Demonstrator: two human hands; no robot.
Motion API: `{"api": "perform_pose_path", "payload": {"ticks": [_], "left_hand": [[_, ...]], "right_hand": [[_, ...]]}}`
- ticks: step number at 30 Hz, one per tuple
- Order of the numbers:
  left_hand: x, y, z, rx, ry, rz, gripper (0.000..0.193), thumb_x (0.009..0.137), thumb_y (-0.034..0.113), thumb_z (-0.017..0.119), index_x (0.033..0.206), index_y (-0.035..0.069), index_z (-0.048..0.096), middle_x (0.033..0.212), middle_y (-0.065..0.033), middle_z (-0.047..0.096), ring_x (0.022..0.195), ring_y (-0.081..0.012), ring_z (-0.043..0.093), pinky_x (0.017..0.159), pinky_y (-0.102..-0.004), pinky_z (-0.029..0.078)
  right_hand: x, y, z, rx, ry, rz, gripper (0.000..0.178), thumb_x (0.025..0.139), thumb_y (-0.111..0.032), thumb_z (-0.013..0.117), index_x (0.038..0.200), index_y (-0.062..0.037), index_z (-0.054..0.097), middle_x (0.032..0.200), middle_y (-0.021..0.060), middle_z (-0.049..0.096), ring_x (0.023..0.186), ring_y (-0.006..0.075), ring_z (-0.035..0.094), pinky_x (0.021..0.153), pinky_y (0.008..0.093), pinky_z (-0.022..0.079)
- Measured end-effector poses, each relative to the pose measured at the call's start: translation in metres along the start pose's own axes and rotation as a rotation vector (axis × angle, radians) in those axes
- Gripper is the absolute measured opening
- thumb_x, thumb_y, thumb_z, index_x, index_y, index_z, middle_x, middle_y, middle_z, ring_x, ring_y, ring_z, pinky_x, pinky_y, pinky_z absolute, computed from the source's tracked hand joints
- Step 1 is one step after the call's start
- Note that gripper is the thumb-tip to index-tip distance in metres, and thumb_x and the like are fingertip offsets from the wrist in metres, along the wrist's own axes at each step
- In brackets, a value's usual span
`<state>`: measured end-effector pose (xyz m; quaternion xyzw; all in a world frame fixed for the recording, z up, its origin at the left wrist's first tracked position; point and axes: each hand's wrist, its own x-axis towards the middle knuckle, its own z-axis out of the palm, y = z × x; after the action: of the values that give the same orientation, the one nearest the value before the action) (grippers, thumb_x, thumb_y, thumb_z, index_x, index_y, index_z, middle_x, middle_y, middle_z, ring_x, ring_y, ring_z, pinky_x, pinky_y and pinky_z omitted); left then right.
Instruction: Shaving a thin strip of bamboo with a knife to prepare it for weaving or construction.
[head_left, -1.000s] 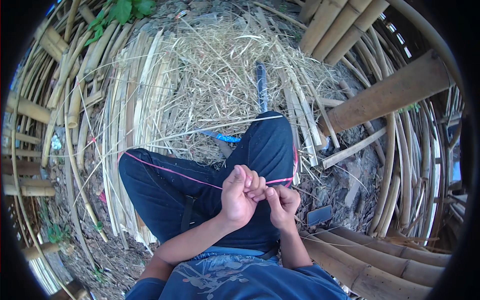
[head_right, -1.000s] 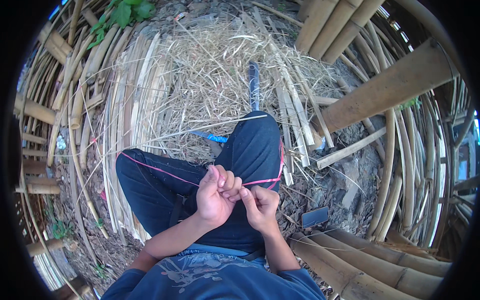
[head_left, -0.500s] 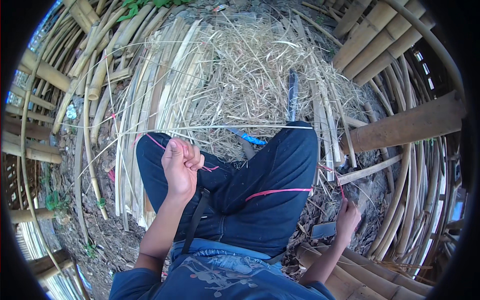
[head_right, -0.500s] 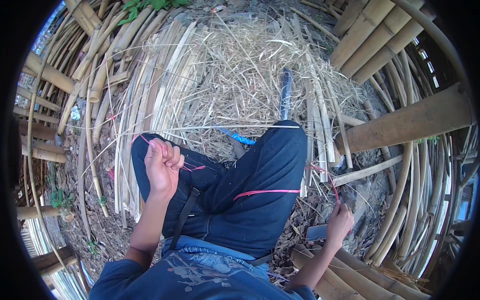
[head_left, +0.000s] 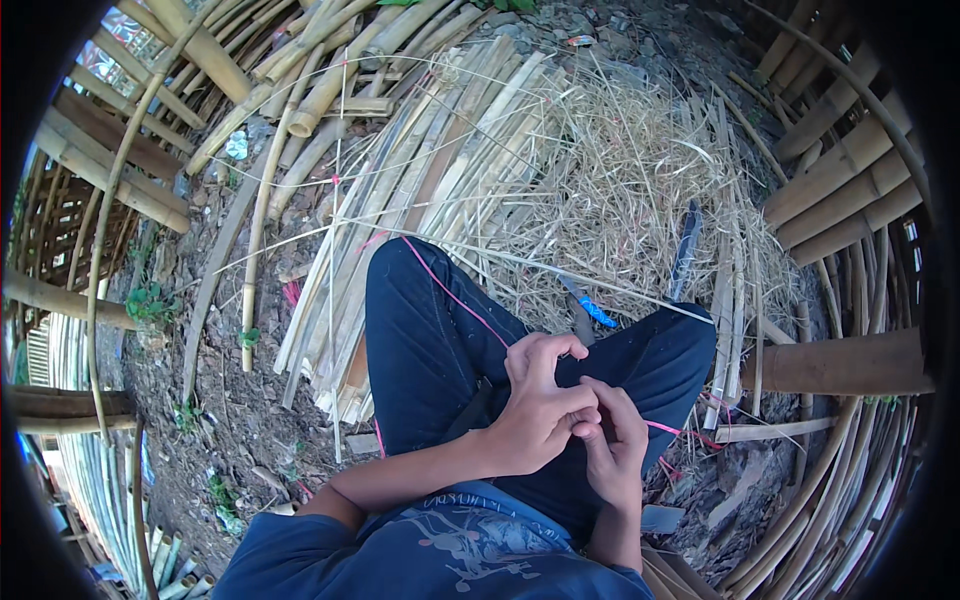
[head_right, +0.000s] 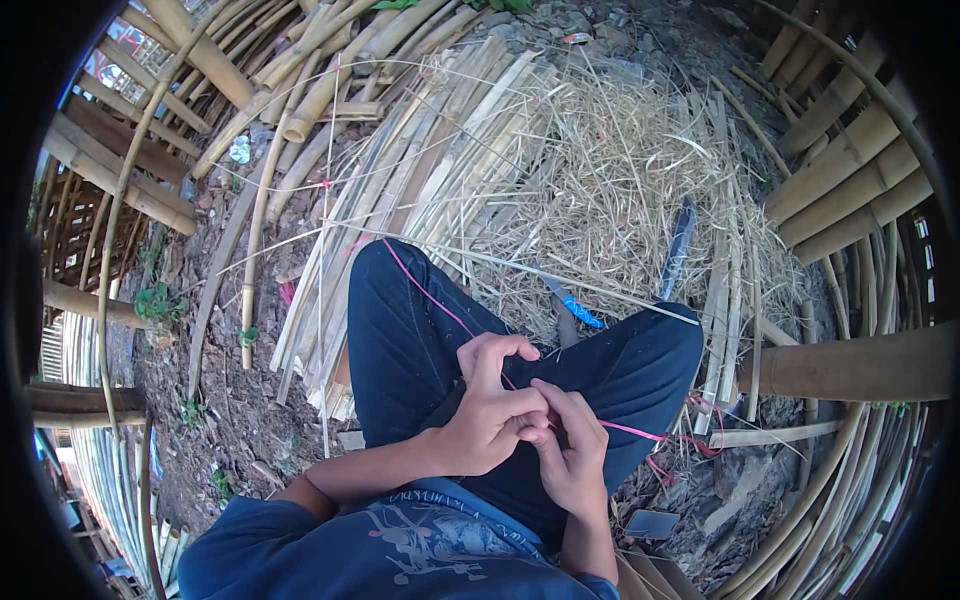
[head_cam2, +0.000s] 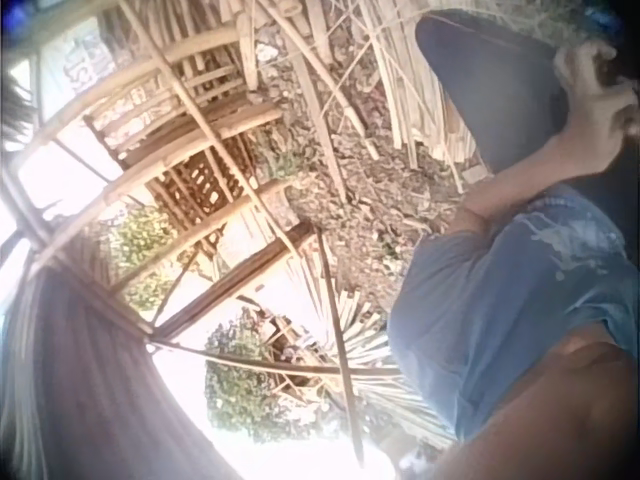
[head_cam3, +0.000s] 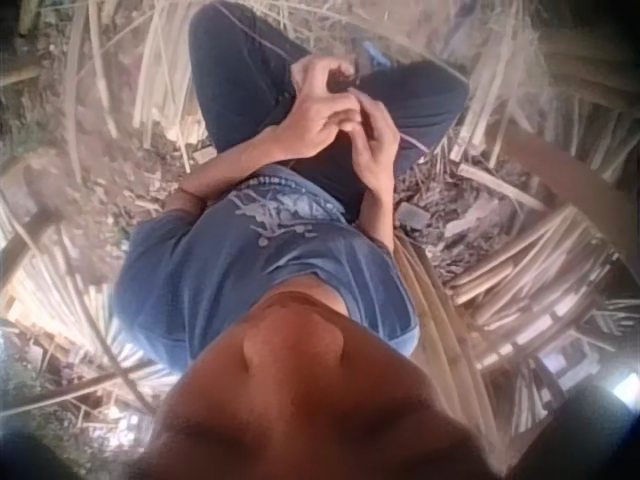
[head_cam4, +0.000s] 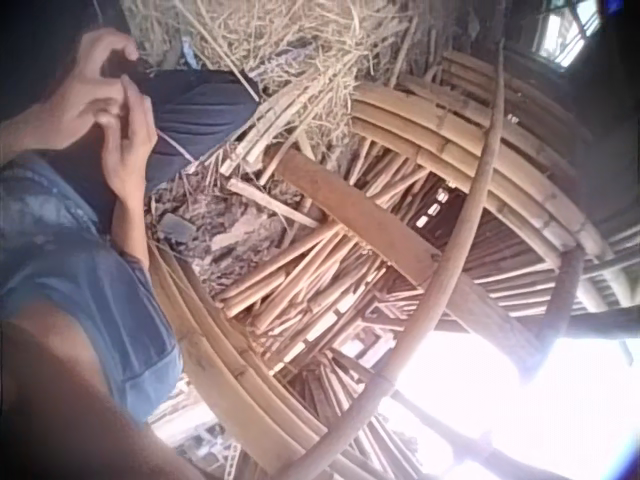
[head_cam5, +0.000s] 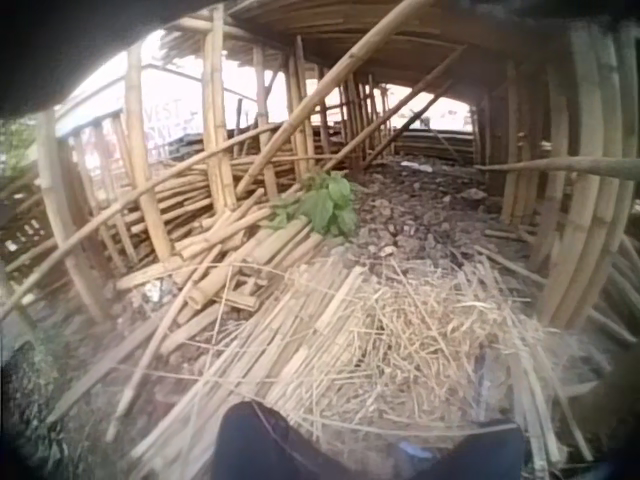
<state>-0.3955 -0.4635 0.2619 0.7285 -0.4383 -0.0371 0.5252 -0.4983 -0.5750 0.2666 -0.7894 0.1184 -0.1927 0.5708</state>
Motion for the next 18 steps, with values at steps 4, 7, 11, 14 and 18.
{"api": "perform_pose_path", "payload": {"ticks": [4, 7, 11, 14, 18], "left_hand": [[0.0, -0.025, -0.014, -0.176, -0.124, -0.046, 0.008, 0.082, 0.004, 0.066, 0.076, 0.006, 0.061, 0.095, -0.0048, 0.055, 0.09, -0.0236, 0.051, 0.083, -0.0343, 0.037], [-0.001, -0.034, -0.017, -0.257, -0.217, -0.035, 0.008, 0.084, 0.008, 0.067, 0.078, 0.006, 0.062, 0.097, -0.006, 0.055, 0.093, -0.0244, 0.05, 0.084, -0.0368, 0.037], [-0.002, -0.033, -0.014, -0.315, -0.115, -0.066, 0.009, 0.085, 0.012, 0.067, 0.08, 0.006, 0.062, 0.1, -0.0064, 0.055, 0.096, -0.0253, 0.05, 0.086, -0.0381, 0.038], [-0.001, -0.035, -0.016, -0.239, -0.184, -0.026, 0.01, 0.086, 0.013, 0.067, 0.08, 0.006, 0.062, 0.103, -0.0062, 0.055, 0.102, -0.0256, 0.05, 0.088, -0.0381, 0.038], [0.0, -0.041, -0.02, -0.237, -0.235, -0.034, 0.013, 0.087, 0.014, 0.066, 0.08, 0.005, 0.06, 0.098, -0.0047, 0.058, 0.103, -0.0256, 0.053, 0.089, -0.0375, 0.038]], "right_hand": [[-0.002, 0.008, -0.002, -0.06, -0.007, 0.146, 0.009, 0.087, -0.005, 0.067, 0.093, 0.0018, 0.066, 0.074, 0.0074, 0.064, 0.064, 0.0124, 0.056, 0.058, 0.0249, 0.043], [0.005, 0.006, -0.001, -0.007, 0.061, 0.163, 0.005, 0.085, -0.005, 0.068, 0.084, 0.0003, 0.067, 0.07, 0.0072, 0.062, 0.062, 0.0148, 0.056, 0.057, 0.0281, 0.042], [0.019, 0.012, 0.0, -0.433, 0.074, -0.044, 0.006, 0.076, -0.004, 0.071, 0.082, -0.0029, 0.068, 0.077, 0.0055, 0.063, 0.069, 0.0236, 0.055, 0.065, 0.0339, 0.045], [0.022, 0.009, 0.001, -0.607, 0.194, -0.132, 0.007, 0.076, -0.005, 0.071, 0.083, -0.0057, 0.071, 0.099, 0.0063, 0.063, 0.092, 0.0254, 0.052, 0.076, 0.0362, 0.045], [0.024, 0.02, -0.018, -0.443, 0.467, -0.013, 0.004, 0.078, -0.004, 0.07, 0.081, -0.003, 0.072, 0.101, 0.0061, 0.063, 0.096, 0.0247, 0.053, 0.083, 0.0346, 0.043]]}}
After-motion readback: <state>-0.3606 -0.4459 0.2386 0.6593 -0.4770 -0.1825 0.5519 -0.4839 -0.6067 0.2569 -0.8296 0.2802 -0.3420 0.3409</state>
